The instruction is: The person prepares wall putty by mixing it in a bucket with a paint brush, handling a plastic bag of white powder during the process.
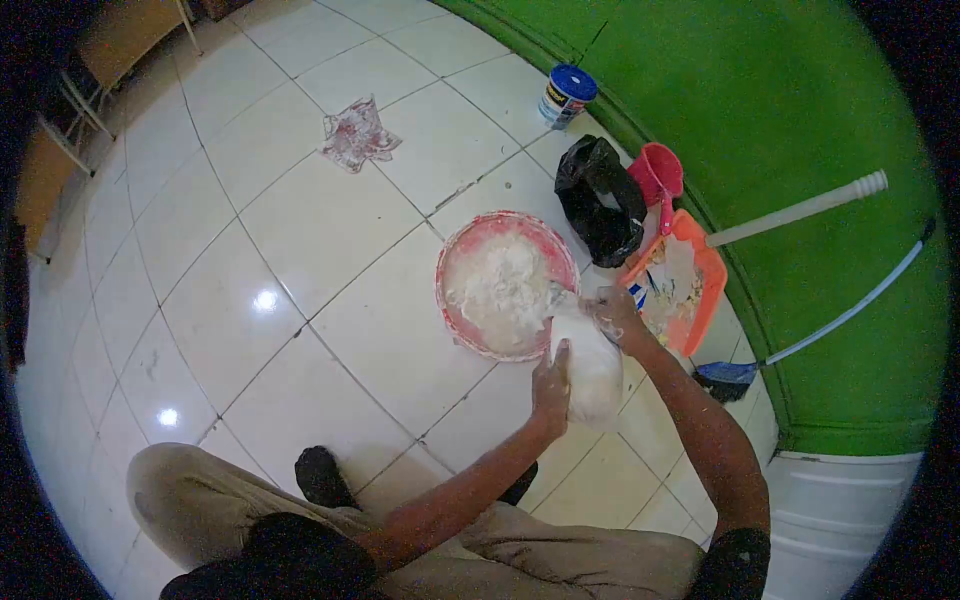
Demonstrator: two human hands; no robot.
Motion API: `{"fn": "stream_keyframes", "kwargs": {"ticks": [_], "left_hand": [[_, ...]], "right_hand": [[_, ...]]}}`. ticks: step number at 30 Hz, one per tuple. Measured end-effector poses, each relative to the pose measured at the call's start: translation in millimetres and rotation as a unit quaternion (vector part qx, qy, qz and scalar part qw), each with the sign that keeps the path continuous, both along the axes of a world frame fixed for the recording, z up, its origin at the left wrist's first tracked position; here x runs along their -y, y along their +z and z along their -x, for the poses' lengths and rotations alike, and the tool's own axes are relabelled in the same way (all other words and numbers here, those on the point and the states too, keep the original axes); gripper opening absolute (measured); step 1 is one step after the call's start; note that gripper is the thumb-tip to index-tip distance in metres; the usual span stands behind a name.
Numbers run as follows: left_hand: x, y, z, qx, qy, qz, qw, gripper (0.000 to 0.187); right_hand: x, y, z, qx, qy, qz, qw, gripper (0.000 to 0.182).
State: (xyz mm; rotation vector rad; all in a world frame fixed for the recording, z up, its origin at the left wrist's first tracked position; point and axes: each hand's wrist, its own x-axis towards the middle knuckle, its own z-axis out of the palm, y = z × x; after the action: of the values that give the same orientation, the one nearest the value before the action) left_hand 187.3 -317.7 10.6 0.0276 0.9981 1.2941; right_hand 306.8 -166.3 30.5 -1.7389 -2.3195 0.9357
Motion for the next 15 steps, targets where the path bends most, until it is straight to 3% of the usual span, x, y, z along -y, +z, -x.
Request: {"fn": "stream_keyframes", "kwargs": {"ticks": [2, 5, 7, 9, 10, 12, 14, 15], "left_hand": [[2, 0, -6, -0.085, -0.017, 0.004, 0.996, 0.055], [4, -3, -14, -0.015, 0.038, -0.005, 0.999, 0.052], [7, 5, -13, -0.03, 0.039, 0.027, 0.998, 0.052], [9, 3, -15, -0.045, 0.04, 0.058, 0.996, 0.052], [8, 1, -16, -0.038, 0.086, 0.043, 0.995, 0.052], [5, 11, -6, -0.034, 0.136, 0.029, 0.99, 0.052], [5, 32, 11, -0.021, 0.113, 0.087, 0.99, 0.048], [2, 27, 12, -0.022, 0.115, 0.087, 0.989, 0.048]], "right_hand": [[-1, -9, -5, -0.015, -0.008, 0.004, 1.0, 0.042], [3, 6, 5, -0.02, 0.003, 0.024, 1.0, 0.043], [6, 9, 20, -0.017, 0.021, 0.042, 0.999, 0.043], [7, 4, 29, -0.02, 0.132, -0.116, 0.984, 0.042], [3, 4, 34, -0.021, 0.135, -0.116, 0.984, 0.042], [-9, 6, 49, -0.031, 0.08, 0.086, 0.993, 0.04], [-10, -6, 59, -0.066, 0.067, 0.049, 0.994, 0.039], [-15, -7, 65, -0.016, 0.092, -0.021, 0.995, 0.039]]}}
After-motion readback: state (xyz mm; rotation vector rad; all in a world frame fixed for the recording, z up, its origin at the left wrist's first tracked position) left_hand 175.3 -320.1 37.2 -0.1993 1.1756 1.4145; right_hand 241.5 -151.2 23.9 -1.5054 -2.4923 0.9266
